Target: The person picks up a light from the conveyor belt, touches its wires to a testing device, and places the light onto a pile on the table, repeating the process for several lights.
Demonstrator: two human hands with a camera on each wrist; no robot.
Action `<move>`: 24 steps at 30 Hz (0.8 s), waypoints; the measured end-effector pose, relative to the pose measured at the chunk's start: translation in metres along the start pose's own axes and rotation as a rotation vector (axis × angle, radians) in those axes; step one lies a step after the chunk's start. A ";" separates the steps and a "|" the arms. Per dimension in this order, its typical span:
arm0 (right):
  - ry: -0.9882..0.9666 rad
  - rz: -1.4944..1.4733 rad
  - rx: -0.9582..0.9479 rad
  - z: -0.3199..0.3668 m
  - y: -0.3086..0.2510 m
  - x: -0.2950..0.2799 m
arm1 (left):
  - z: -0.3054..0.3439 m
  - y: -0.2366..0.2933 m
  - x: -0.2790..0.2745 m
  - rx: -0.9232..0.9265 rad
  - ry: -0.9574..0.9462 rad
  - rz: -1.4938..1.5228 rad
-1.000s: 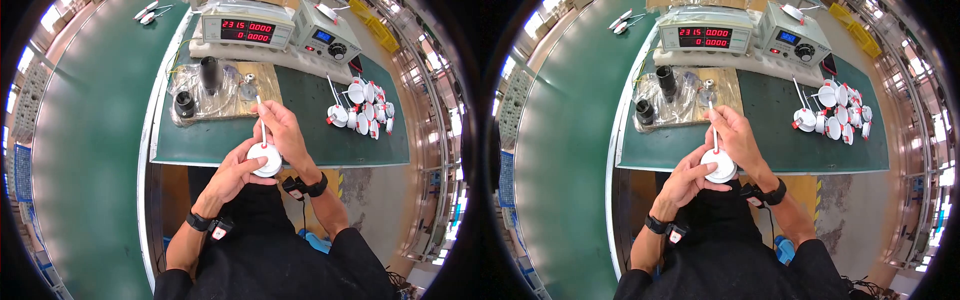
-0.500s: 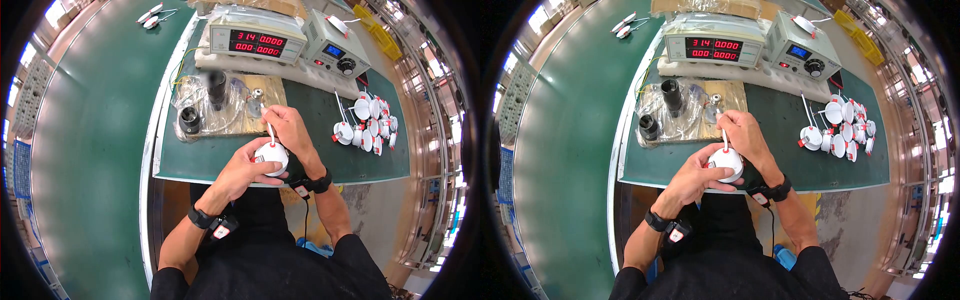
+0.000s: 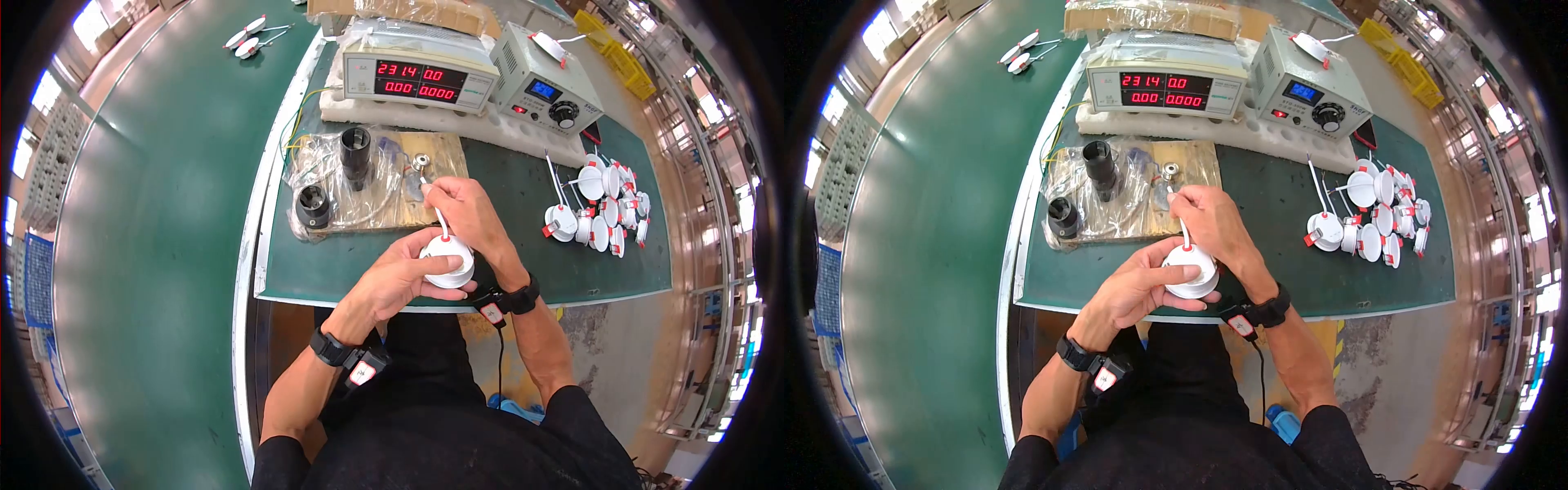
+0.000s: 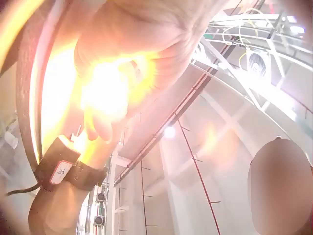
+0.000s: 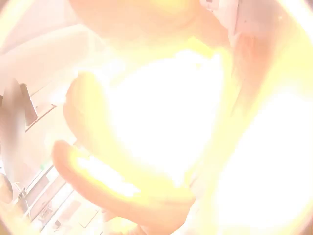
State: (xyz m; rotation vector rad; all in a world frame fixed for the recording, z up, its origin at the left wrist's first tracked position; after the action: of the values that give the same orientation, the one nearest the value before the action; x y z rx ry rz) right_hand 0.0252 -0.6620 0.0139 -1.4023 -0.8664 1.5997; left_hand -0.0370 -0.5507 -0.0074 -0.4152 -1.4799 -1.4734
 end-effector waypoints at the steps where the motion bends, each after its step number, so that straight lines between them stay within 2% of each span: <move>1: -0.008 -0.009 -0.010 0.001 -0.002 0.000 | 0.000 0.000 0.001 0.003 -0.003 0.001; 16: 0.002 -0.031 0.071 -0.002 0.003 -0.001 | -0.007 0.001 0.000 -0.029 0.018 -0.019; 19: 0.027 -0.025 0.004 -0.002 -0.001 -0.002 | -0.006 0.002 0.000 -0.036 0.004 -0.028; 24: 0.025 -0.036 0.014 0.001 -0.004 -0.003 | -0.006 0.001 0.002 -0.041 0.007 0.010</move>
State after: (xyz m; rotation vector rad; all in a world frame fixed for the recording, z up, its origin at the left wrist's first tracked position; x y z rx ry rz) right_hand 0.0245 -0.6627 0.0186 -1.3865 -0.8593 1.5548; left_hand -0.0347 -0.5568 -0.0069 -0.4408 -1.4423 -1.4982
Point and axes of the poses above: each hand's wrist, its own z-axis away from the middle knuckle, its own x-axis out of the palm, y = z × x, the point moved 9 cm from there along -z, towards the middle knuckle, and after that the axes turned 5 degrees about -y, right-handed, at the moved point
